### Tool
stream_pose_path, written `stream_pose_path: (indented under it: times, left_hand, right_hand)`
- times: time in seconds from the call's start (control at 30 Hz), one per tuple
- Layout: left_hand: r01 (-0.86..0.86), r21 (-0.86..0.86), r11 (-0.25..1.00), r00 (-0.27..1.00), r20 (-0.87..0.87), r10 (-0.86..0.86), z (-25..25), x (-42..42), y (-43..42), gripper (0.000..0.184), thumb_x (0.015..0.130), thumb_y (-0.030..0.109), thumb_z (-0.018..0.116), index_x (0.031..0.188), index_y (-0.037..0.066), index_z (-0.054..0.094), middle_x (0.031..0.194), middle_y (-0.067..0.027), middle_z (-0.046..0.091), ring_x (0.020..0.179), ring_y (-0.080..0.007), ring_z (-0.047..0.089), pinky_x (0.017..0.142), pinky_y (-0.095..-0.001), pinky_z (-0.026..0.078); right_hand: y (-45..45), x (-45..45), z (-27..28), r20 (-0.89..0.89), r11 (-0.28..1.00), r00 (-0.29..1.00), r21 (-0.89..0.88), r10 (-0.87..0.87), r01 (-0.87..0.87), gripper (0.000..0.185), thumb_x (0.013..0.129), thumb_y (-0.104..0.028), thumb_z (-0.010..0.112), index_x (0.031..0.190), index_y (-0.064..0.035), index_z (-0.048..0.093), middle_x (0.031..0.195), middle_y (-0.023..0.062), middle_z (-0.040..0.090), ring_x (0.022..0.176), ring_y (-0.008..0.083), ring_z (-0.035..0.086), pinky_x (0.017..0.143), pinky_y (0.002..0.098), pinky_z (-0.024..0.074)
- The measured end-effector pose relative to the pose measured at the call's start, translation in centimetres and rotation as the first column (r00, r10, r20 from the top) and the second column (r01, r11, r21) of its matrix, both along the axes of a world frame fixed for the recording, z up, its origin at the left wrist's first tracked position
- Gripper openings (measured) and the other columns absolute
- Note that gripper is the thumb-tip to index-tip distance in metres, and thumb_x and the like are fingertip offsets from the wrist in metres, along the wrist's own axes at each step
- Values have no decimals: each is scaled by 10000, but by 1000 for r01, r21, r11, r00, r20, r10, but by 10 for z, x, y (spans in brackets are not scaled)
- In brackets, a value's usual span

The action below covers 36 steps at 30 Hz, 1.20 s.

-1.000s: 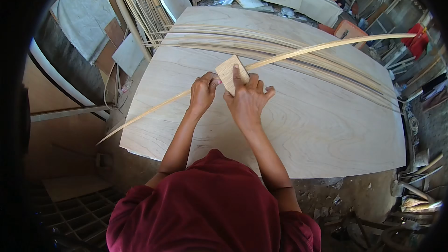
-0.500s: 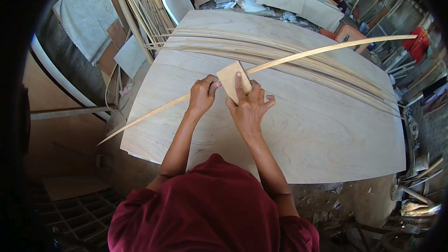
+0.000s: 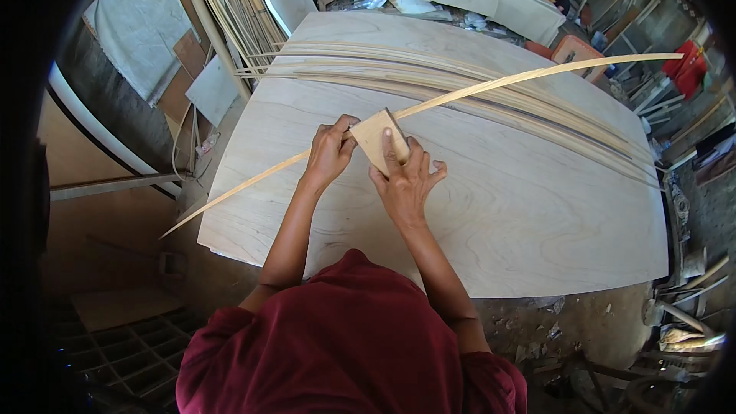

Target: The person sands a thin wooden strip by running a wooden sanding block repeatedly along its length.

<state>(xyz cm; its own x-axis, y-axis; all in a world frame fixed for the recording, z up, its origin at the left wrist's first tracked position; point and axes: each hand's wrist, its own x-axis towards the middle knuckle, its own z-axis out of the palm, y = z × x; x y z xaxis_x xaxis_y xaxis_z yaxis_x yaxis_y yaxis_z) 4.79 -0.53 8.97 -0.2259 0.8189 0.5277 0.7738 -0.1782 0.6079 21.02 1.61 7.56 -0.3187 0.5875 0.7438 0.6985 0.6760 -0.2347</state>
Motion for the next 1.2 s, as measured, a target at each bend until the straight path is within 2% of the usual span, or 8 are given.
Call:
stream_pose_path:
  times: [0.3,0.37,0.43,0.53,0.77,0.9,1.07,1.2]
  left_hand:
    - [16,15,1000,1000,8,-16,0,3,-4,101,802,60,600,898,69,572,679,-104,611,652,-281,579,727,-351,379]
    - [22,3,1000,999,31,-22,-3,5,-1,106,797,54,599,900,63,576,702,-110,615,656,-283,581,734,-352,378]
    - [23,159,987,1000,4,-24,-4,5,-1,113,784,8,610,897,2,601,760,-164,620,702,-323,589,665,-368,457]
    - [-22,87,996,999,41,19,-1,5,-6,110,785,-3,600,894,-18,604,843,-173,624,744,-340,595,655,-365,471]
    - [-14,90,996,999,38,11,-5,7,-15,115,798,5,589,906,-18,620,848,-177,633,747,-337,600,677,-375,470]
    - [-27,62,998,999,22,26,-5,7,-13,125,805,21,586,921,-14,618,828,-178,635,735,-335,601,674,-379,470]
    - [-17,54,998,1000,-12,18,-8,2,-14,112,819,31,573,921,0,608,770,-165,627,690,-337,584,675,-379,460]
    - [29,-2,1000,1000,4,-29,-1,2,-21,101,796,6,559,885,21,602,745,-144,609,678,-342,565,707,-380,430]
  right_hand:
    - [36,24,25,-239,990,961,-60,-142,131,761,623,-231,771,1323,-171,478,1099,176,512,1005,261,496,818,484,241]
    - [31,16,5,-333,1000,943,-2,-9,9,754,619,-241,773,1313,-163,490,1096,165,514,1002,256,495,814,478,249]
    - [6,5,-4,-237,999,971,34,-24,33,742,621,-246,768,1308,-172,498,1093,160,515,991,252,496,814,471,255]
    - [-4,-2,-7,-37,1000,999,-11,-1,1,737,619,-260,764,1306,-198,502,1111,151,517,1013,251,488,825,467,250]
    - [32,32,30,-272,976,938,-61,-216,207,732,632,-247,765,1301,-125,497,1085,154,519,997,252,480,786,426,237]
    - [11,17,7,-293,993,949,-17,-116,116,748,625,-229,768,1310,-133,485,1104,144,512,980,245,486,783,437,234]
    - [-10,-1,-13,-80,1000,997,-15,23,-24,761,595,-255,775,1303,-221,500,1134,129,502,1008,237,491,821,486,234]
    - [8,14,6,-224,997,973,35,-54,64,710,624,-287,768,1283,-200,521,1137,137,501,1011,244,490,820,455,237]
